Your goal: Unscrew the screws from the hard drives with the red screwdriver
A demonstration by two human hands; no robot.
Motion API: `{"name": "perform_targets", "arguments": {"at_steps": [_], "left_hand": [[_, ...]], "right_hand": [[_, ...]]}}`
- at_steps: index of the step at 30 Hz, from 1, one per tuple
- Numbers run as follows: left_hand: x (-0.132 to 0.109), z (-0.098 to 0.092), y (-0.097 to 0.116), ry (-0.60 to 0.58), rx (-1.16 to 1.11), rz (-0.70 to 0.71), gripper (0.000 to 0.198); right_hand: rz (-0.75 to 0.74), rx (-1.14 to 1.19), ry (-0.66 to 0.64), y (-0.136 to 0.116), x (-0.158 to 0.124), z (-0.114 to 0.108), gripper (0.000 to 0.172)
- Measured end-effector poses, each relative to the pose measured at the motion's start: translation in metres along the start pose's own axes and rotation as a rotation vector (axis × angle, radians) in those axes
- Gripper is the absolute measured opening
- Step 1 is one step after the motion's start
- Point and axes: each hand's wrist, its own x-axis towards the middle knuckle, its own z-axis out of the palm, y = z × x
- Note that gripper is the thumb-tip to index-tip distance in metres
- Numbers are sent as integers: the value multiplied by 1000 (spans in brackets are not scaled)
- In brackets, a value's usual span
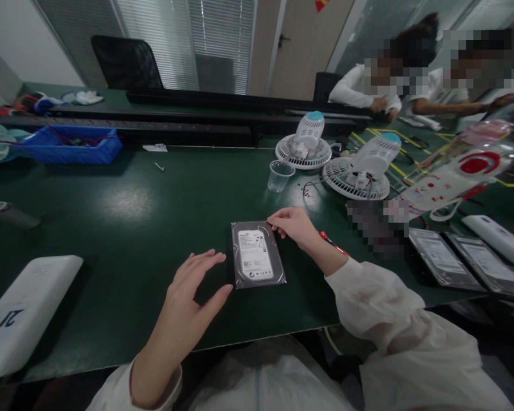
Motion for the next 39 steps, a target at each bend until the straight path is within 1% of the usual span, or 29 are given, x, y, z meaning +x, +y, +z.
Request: {"name": "perform_targets", "arguments": {"at_steps": [9,18,25,39], "left_hand": [[0,-1,-1,-8,13,2,38],[0,1,0,-8,14,-1,36],[0,0,0,-12,8,8,37],[1,1,-1,-30,20,6,38]], "right_hand": [[4,-2,19,-2,-2,1,14],[-22,13,3,3,2,1,15],[-30,12,1,1,0,2,15],[-33,18,-3,3,-1,-1,19]]}}
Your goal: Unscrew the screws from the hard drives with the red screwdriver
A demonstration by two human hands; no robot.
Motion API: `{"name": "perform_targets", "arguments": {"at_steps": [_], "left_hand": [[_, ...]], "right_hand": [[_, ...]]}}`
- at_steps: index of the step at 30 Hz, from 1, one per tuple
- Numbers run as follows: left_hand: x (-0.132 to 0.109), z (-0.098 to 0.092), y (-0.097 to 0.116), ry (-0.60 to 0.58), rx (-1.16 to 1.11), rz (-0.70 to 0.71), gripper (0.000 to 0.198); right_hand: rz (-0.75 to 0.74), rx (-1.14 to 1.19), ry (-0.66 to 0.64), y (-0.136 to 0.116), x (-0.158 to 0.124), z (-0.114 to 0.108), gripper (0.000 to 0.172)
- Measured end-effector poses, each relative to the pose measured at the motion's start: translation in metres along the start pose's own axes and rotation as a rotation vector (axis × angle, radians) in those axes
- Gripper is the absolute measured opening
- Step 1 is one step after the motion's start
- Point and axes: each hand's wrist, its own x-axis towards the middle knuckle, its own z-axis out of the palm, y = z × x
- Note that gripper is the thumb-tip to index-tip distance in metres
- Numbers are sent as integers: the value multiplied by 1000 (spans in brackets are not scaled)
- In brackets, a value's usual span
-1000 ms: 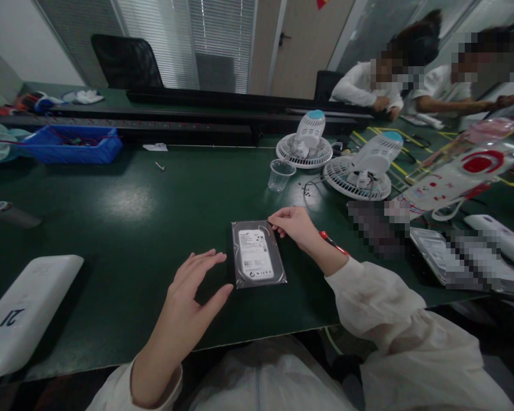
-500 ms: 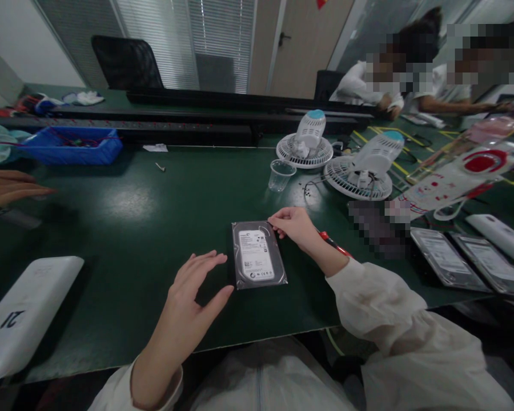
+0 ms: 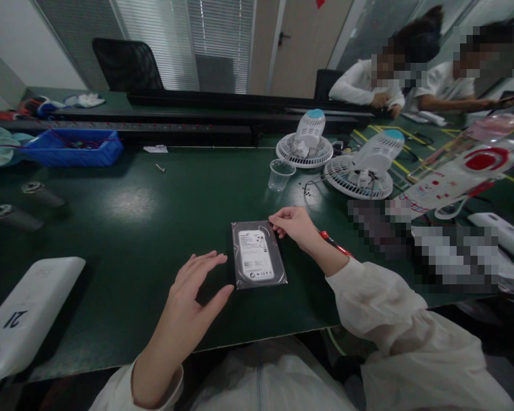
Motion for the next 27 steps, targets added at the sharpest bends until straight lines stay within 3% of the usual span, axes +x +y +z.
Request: {"name": "perform_targets", "arguments": {"at_steps": [7,10,13,15,17,20,23,27], "left_hand": [[-1,2,-3,2,12,5,38],[0,1,-3,4,29,21,38],[1,1,-2,-7,46,83,36],[2,0,-1,-19,62,147,34],[3,0,2,-33,94,212,34],[3,-2,11,-77,178,313,36],[5,-4,25,-167,276,418,35],[19,1,44,-312,420,547,36]], "right_hand": [[-83,-71,23,-8,-4,-1,18],[-226,-145,88,-25,-26,-22,17],[-436,-328,227,-30,-59,-60,30],[-470,-453,271,-18,-80,-86,33],[-492,-783,296,5,-97,-105,45],[-396,-991,192,43,-111,-118,60],[-369,-918,238,66,-113,-116,53],[-365,-773,357,65,-109,-114,31]]}}
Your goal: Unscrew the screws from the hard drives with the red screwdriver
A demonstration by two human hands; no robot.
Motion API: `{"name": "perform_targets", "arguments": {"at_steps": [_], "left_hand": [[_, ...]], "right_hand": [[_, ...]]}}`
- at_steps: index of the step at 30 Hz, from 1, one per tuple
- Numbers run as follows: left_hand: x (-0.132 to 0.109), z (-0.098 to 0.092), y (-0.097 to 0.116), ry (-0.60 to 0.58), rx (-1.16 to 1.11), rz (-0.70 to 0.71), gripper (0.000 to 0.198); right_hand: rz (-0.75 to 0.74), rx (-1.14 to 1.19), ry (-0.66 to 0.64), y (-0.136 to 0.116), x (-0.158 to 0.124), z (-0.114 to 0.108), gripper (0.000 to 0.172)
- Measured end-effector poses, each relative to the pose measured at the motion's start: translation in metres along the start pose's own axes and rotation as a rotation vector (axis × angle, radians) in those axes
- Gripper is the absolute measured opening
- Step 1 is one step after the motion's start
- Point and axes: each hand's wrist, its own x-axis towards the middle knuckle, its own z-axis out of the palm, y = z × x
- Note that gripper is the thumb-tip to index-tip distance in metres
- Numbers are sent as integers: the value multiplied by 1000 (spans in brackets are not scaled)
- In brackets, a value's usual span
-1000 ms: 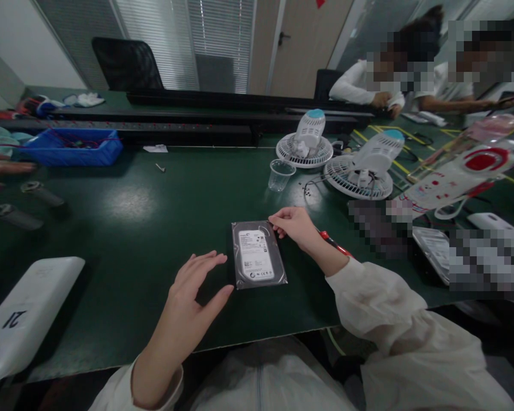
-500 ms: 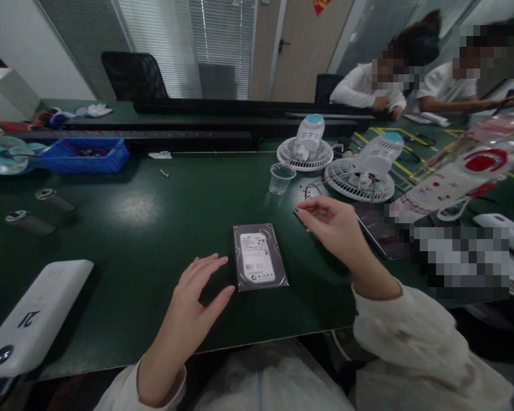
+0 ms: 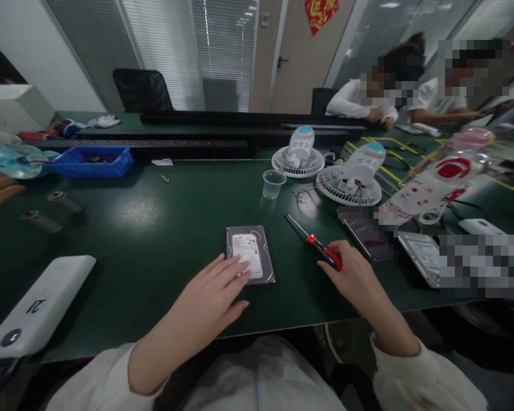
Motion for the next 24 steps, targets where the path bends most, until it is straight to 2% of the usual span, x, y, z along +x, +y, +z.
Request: {"name": "perform_targets", "arguments": {"at_steps": [2,4,5,8,11,14,17,21,24], "left_hand": [[15,2,2,-70,33,78,38],[31,6,2,-115,63,93,42],[37,9,2,-127,84,98,44],[51,20,2,-148,135,102,55],[51,31,2,-131,170,71,63],[44,40,0,-89,161,64,68],[36,44,-2,-75,144,32,67],[33,46,-3,-68,87,8,60],[35,46,-2,-61,53,-11,54]], "right_hand": [[6,24,34,-3,9,-9,23],[3,94,120,-8,22,-23,24],[-3,193,217,-12,30,-31,28],[-39,310,339,-28,61,-55,35],[-193,586,512,-52,92,-73,52],[-398,738,472,-80,115,-80,58],[-493,756,305,-98,130,-75,53],[-603,675,100,-103,145,-55,50],[-667,599,65,-100,152,-41,45]]}}
